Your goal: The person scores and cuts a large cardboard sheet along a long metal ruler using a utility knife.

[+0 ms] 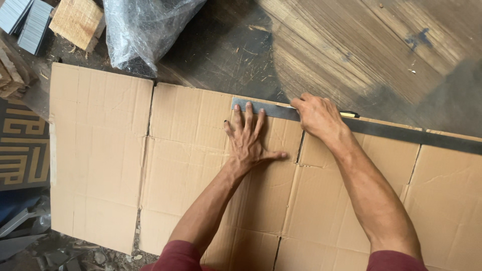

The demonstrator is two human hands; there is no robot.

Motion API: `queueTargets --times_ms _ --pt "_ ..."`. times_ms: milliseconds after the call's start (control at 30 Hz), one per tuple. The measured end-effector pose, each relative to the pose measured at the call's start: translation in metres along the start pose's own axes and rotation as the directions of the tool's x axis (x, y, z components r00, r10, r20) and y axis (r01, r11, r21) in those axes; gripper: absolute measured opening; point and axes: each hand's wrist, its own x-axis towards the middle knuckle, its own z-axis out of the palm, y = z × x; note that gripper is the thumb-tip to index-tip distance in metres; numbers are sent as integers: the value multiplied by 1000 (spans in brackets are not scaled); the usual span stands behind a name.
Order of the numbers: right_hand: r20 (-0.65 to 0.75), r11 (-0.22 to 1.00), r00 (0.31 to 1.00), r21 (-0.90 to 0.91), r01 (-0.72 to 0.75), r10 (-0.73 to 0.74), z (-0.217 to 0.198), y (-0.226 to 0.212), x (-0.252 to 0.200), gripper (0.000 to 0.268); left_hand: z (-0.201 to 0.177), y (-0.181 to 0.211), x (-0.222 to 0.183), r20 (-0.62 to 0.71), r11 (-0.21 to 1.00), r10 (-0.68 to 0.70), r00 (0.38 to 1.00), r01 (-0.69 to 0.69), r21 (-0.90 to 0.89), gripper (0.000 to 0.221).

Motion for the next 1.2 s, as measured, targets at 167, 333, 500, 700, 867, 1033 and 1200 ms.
queueTargets --times_ms 167,333,500,700,867,1033,1200 --pt "-4 999 999 -14 -33 33 5 15 -11 13 -4 6 2 23 996 44 999 -46 78 144" --pt "-17 998 999 -28 -48 48 2 23 -22 14 -5 14 4 -10 989 38 999 -37 141 143" --pt "-28 996 997 -55 -71 70 7 26 -24 15 8 23 23 27 970 179 984 -181 163 142" --pt "-32 997 997 -27 -71 70 21 33 -21 25 18 22 31 -89 954 251 964 -230 192 138" --pt "-50 997 997 -28 -66 64 18 31 -20 26 -8 37 23 -5 927 271 963 -259 271 147" --pt "-77 997 994 2 -74 74 18 33 -21 27 10 44 33 -34 911 302 953 -278 303 136" --pt "-51 997 996 -11 -76 76 18 44 -37 29 24 49 38 -48 877 350 935 -310 367 124"
